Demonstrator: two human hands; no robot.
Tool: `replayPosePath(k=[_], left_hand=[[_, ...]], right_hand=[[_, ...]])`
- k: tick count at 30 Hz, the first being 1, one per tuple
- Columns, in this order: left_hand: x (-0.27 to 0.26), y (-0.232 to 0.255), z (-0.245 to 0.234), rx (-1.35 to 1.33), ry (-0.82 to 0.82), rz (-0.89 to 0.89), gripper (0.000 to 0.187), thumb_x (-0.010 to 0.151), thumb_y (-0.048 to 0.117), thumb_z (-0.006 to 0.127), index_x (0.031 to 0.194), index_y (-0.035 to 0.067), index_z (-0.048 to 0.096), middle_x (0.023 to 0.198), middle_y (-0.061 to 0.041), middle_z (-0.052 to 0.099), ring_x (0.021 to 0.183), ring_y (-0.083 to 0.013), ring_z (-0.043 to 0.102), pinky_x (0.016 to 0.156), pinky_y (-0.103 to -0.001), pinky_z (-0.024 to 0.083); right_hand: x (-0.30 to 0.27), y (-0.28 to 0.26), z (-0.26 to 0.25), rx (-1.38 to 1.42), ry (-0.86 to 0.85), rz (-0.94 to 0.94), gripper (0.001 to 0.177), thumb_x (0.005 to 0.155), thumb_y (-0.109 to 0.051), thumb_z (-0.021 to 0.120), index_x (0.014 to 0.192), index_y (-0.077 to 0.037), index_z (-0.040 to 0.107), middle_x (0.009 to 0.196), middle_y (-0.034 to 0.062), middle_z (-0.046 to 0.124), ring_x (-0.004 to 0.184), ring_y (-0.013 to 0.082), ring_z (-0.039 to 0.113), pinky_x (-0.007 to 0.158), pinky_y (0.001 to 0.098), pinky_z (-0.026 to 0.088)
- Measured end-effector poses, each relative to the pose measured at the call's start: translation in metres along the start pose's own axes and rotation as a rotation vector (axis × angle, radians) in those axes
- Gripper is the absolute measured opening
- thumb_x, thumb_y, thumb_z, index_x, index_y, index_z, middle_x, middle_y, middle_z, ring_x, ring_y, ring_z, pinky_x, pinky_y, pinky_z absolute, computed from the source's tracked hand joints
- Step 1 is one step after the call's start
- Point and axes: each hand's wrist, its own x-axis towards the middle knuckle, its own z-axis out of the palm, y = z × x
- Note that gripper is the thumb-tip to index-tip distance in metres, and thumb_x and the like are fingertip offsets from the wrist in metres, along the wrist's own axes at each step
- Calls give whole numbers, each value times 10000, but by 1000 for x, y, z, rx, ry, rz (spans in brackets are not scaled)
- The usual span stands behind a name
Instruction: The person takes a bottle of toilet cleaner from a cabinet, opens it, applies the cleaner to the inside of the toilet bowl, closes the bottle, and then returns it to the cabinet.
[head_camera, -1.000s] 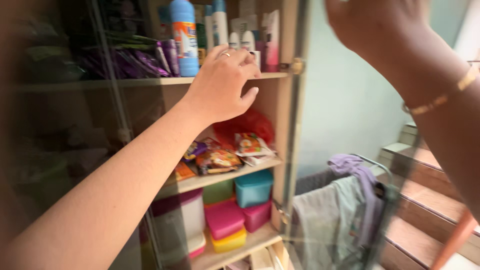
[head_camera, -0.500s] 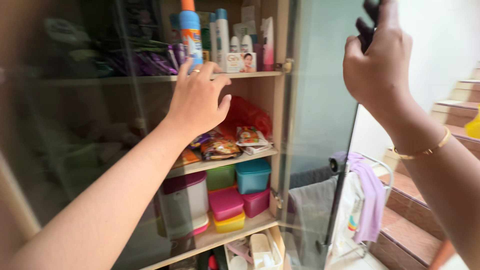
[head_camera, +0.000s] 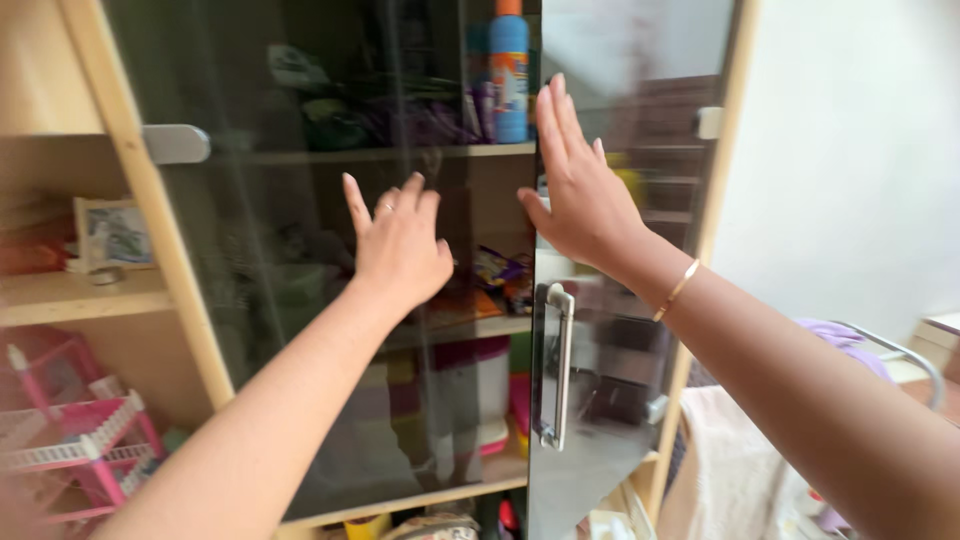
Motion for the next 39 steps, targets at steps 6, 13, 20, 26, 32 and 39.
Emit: replayPosePath(k=[6,13,20,26,32,39], left_hand=[[-10,-43,14,-84,-207,-24,704,783,299,763,1401,92,495,1554,-114,406,1386,-326,428,1166,-710,-64],[-26,-86,21,-90,-357,-55,732,819,296,767,1456,120,453,1588,-110,368,1403,-315,422,1210,-690,-31],[-29,-94,19,-203,-164,105,759,810,270,773,1467,88,440,1581,-189,345,1374,-380,437,1114,-534,349],[-42,-129,-26,-277,-95,41,583,843,275,755,1363,100,557,1458,-149,503,1224,-367,577,958,-467,510],[-110,-211,-93,-326,-61,-159,437,853,248,749,1254,104,647,1288,-100,639,1089,-316,665,904,-427,539],[-229,-332,-173,-429,-43,-571,443,866,248,757,1257,70,649,1202,-87,718,1005,-187,742,842,-340,593]], right_hand=[[36,-4,74,-96,-117,54,929,941,-244,670,1612,-18,69,1701,177,21,1567,336,127,1122,495,408],[64,12,111,-132,-239,134,872,981,-285,567,1634,-54,36,1731,142,-36,1598,288,100,978,403,542],[59,-2,157,101,-358,382,924,1030,-495,484,1641,-25,-25,1738,180,-42,1379,386,408,1110,448,453],[46,-88,186,315,148,127,661,1031,-352,661,1547,-46,384,1634,268,284,1463,459,377,1132,467,395],[75,-229,173,919,-82,122,353,917,-233,683,1232,-75,658,1296,77,681,1269,233,597,935,356,575],[91,-400,205,1272,-446,-82,251,943,-157,670,1170,-53,690,1140,43,758,1059,136,725,898,294,585]])
